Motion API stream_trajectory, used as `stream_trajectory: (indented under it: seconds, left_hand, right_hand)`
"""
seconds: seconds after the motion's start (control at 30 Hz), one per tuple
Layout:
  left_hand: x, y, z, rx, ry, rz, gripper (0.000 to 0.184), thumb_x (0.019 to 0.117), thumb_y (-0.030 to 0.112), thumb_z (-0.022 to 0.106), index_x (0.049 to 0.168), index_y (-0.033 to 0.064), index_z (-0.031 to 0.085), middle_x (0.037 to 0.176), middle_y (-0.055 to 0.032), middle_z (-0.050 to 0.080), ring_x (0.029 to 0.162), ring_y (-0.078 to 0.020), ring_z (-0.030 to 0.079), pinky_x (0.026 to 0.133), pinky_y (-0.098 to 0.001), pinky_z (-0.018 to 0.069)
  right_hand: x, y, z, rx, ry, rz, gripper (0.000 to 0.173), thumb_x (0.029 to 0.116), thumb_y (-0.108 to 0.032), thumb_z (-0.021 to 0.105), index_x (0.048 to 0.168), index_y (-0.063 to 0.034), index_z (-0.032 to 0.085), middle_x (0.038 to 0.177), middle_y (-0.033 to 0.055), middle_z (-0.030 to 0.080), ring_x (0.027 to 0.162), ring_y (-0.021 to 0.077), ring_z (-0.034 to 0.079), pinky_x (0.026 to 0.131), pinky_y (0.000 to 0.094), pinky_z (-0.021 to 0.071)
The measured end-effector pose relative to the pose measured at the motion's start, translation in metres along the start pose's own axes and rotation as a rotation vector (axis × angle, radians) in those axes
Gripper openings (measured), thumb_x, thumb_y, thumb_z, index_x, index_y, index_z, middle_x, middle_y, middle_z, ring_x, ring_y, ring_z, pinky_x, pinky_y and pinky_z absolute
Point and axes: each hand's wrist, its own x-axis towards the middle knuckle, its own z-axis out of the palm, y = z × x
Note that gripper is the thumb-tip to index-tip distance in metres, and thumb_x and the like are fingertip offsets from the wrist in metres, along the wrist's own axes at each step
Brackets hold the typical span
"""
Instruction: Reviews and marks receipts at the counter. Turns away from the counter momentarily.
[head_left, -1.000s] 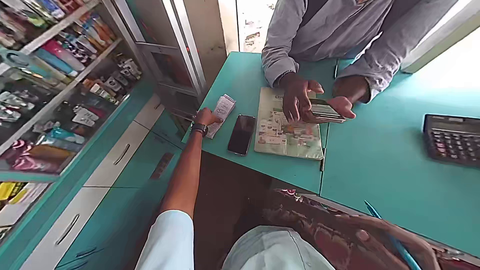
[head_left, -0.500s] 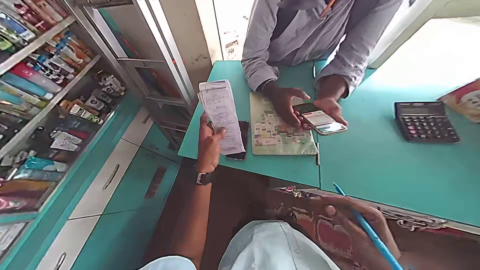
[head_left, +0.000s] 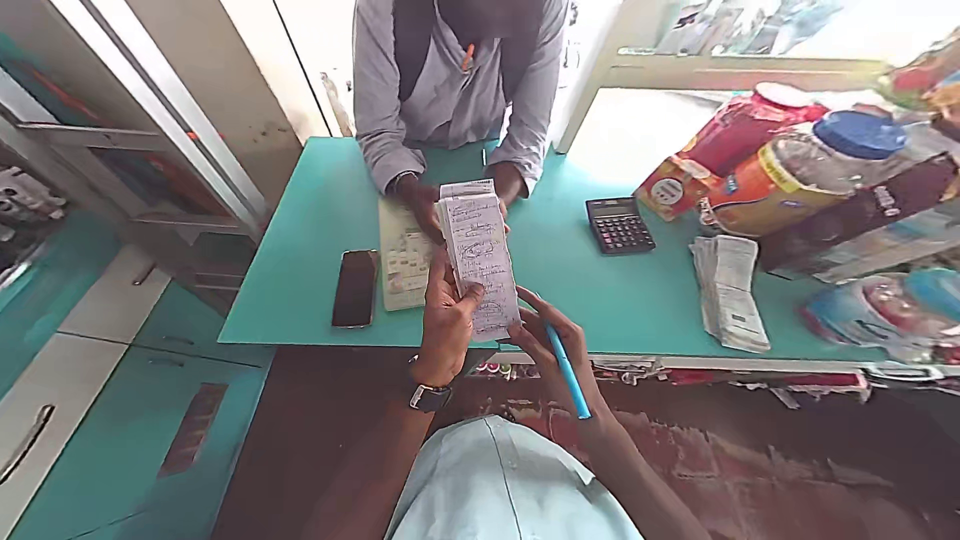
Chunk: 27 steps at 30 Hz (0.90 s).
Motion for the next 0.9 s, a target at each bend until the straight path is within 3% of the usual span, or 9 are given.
stream_trajectory:
  seconds: [0.1,0.23,0.43,0.7,0.77,0.8,0.87,0.9]
  left_hand:
    - [0.003,-0.017,0.026,-0.015,-0.043,-0.025,0.073,0.0955,-0.017,0.051,0.158,0.0127,0.026,0.132,-0.0134,0.063,0.113,-0.0234,0.069,0.098,-0.0413,0.0584]
    - [0.008,-0.035,0.055,-0.044,-0.084,-0.089,0.073,0.0947,-0.017,0.05,0.157,0.0145,0.028,0.128,-0.0152,0.065,0.11,-0.0252,0.069,0.096,-0.0435,0.0587]
    - [0.021,-0.067,0.086,-0.035,-0.108,-0.183,0.068,0.0954,-0.017,0.051,0.154,0.0127,0.034,0.119,-0.0152,0.068,0.103,-0.0257,0.071,0.093,-0.0454,0.0596]
    - [0.051,-0.119,0.097,0.062,-0.107,-0.263,0.062,0.0939,-0.018,0.052,0.15,0.0038,0.039,0.116,-0.0174,0.069,0.099,-0.0242,0.071,0.089,-0.0411,0.0591]
    - [0.049,-0.118,0.101,0.051,-0.083,-0.272,0.067,0.0937,-0.015,0.056,0.153,0.0076,0.035,0.119,-0.0175,0.068,0.099,-0.0245,0.071,0.088,-0.041,0.0597]
    - [0.048,-0.116,0.103,0.042,-0.071,-0.273,0.075,0.0939,-0.011,0.061,0.156,0.0123,0.027,0.127,-0.0176,0.064,0.102,-0.0247,0.07,0.088,-0.0411,0.0597]
    - [0.047,-0.111,0.107,0.029,-0.065,-0.267,0.099,0.0912,-0.002,0.072,0.162,0.0209,0.006,0.144,-0.0188,0.05,0.113,-0.0263,0.066,0.091,-0.0435,0.0591]
    - [0.048,-0.11,0.109,0.039,-0.059,-0.25,0.108,0.0882,0.002,0.076,0.162,0.0225,0.001,0.146,-0.0196,0.047,0.115,-0.0259,0.064,0.091,-0.043,0.0588]
  right_hand:
    - [-0.003,-0.003,-0.021,0.026,0.06,0.009,0.046,0.0976,0.004,0.056,0.143,0.0114,0.048,0.112,0.0175,0.074,0.092,0.0274,0.076,0.078,0.042,0.0672]
    - [-0.009,0.001,-0.052,0.027,0.135,0.001,0.046,0.0977,0.005,0.055,0.143,0.0116,0.048,0.105,0.0162,0.075,0.088,0.026,0.077,0.076,0.0409,0.0672]
    - [-0.015,0.007,-0.092,0.042,0.191,0.049,0.047,0.0968,0.006,0.052,0.143,0.0102,0.048,0.109,0.0171,0.075,0.09,0.027,0.076,0.078,0.0427,0.067]
    - [-0.005,0.045,-0.142,-0.122,0.236,0.06,0.046,0.096,0.005,0.051,0.142,0.0069,0.052,0.107,0.0129,0.076,0.086,0.0202,0.076,0.074,0.0366,0.066]
    - [-0.008,0.045,-0.144,-0.254,0.242,0.015,0.045,0.0966,0.003,0.05,0.141,0.0065,0.054,0.103,0.0124,0.076,0.082,0.0173,0.076,0.073,0.0333,0.0655]
    - [-0.01,0.044,-0.144,-0.438,0.245,-0.036,0.043,0.0974,0.0,0.05,0.14,0.0045,0.057,0.098,0.0114,0.076,0.077,0.0146,0.074,0.071,0.0309,0.0637]
    - [-0.015,0.039,-0.139,-0.832,0.229,-0.145,0.045,0.0964,-0.001,0.049,0.138,-0.0035,0.064,0.083,0.0125,0.072,0.063,0.0214,0.066,0.061,0.0384,0.0565]
    - [-0.018,0.035,-0.135,-0.939,0.185,-0.151,0.048,0.0956,0.001,0.05,0.14,-0.0093,0.065,0.083,0.0137,0.072,0.063,0.0276,0.066,0.06,0.0446,0.0562]
